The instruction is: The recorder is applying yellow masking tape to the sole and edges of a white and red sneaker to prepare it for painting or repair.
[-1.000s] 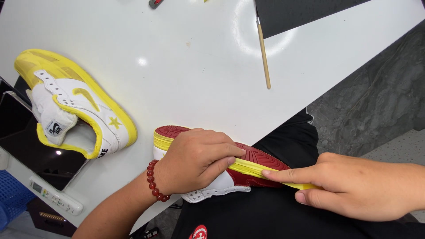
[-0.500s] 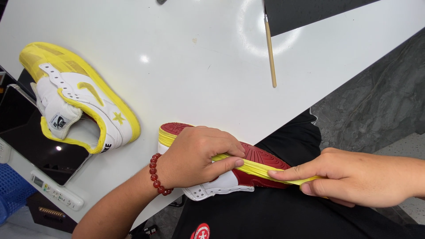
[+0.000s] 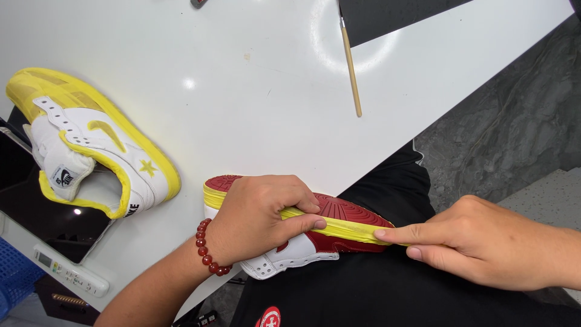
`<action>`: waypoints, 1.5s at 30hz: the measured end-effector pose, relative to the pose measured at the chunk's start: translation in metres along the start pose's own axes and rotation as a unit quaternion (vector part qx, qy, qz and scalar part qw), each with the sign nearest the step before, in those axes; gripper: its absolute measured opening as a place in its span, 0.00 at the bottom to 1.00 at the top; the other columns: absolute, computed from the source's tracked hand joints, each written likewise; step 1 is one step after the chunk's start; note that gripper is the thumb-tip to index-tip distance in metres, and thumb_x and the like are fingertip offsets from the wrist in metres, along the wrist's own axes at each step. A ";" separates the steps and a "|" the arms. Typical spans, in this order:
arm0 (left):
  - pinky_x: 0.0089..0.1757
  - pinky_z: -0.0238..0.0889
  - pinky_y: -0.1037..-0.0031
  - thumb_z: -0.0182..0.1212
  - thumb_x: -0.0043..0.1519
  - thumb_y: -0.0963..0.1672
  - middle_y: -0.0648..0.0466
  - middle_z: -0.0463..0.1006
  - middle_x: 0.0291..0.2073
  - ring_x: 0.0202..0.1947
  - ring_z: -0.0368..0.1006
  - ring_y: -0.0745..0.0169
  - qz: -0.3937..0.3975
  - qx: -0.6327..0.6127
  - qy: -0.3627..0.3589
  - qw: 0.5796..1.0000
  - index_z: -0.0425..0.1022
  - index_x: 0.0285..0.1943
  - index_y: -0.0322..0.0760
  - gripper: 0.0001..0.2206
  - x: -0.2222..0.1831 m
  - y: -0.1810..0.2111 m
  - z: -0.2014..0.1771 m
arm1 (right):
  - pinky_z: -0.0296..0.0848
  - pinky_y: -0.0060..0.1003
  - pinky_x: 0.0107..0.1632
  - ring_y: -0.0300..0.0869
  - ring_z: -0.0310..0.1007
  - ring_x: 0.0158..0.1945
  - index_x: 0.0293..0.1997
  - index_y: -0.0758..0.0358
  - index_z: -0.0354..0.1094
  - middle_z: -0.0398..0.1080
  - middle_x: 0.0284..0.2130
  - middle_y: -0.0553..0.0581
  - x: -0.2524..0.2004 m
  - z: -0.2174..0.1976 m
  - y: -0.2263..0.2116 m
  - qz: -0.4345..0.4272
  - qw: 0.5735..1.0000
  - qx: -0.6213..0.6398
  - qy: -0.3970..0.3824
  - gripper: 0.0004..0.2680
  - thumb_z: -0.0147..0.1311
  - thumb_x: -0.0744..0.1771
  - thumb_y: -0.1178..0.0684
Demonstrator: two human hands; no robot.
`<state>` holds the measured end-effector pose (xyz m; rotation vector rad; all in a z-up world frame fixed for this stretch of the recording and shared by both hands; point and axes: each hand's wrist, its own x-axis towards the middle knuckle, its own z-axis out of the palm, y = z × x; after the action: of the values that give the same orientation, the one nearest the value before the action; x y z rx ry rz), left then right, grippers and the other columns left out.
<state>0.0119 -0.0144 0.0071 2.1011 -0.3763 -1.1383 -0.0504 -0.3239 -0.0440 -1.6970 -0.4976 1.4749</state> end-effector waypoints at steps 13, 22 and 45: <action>0.32 0.73 0.76 0.73 0.56 0.44 0.55 0.84 0.32 0.30 0.82 0.65 0.123 0.042 0.181 0.975 0.81 0.34 0.37 0.07 -0.032 -0.014 0.028 | 0.74 0.33 0.24 0.34 0.77 0.19 0.66 0.34 0.70 0.80 0.27 0.43 0.001 0.000 -0.006 -0.039 0.982 -0.176 0.065 0.19 0.52 0.66 0.43; 0.36 0.72 0.73 0.74 0.55 0.43 0.54 0.85 0.34 0.34 0.83 0.63 0.096 0.056 0.284 0.952 0.80 0.33 0.36 0.06 -0.053 -0.032 0.035 | 0.72 0.32 0.25 0.33 0.74 0.21 0.71 0.22 0.55 0.74 0.27 0.40 0.031 -0.026 -0.040 0.050 0.940 -0.330 -0.063 0.21 0.47 0.68 0.45; 0.49 0.67 0.63 0.57 0.60 0.60 0.46 0.78 0.48 0.51 0.73 0.50 0.031 0.098 -0.187 0.977 0.74 0.62 0.40 0.30 0.021 -0.008 0.003 | 0.60 0.34 0.15 0.33 0.61 0.14 0.52 0.48 0.76 0.62 0.13 0.44 0.027 0.011 0.016 -0.351 0.822 -0.283 0.347 0.15 0.65 0.60 0.49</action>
<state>0.0206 -0.0214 -0.0123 2.0163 -0.7522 -1.5129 -0.0574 -0.3099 -0.0736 -2.0133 -1.0606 0.1208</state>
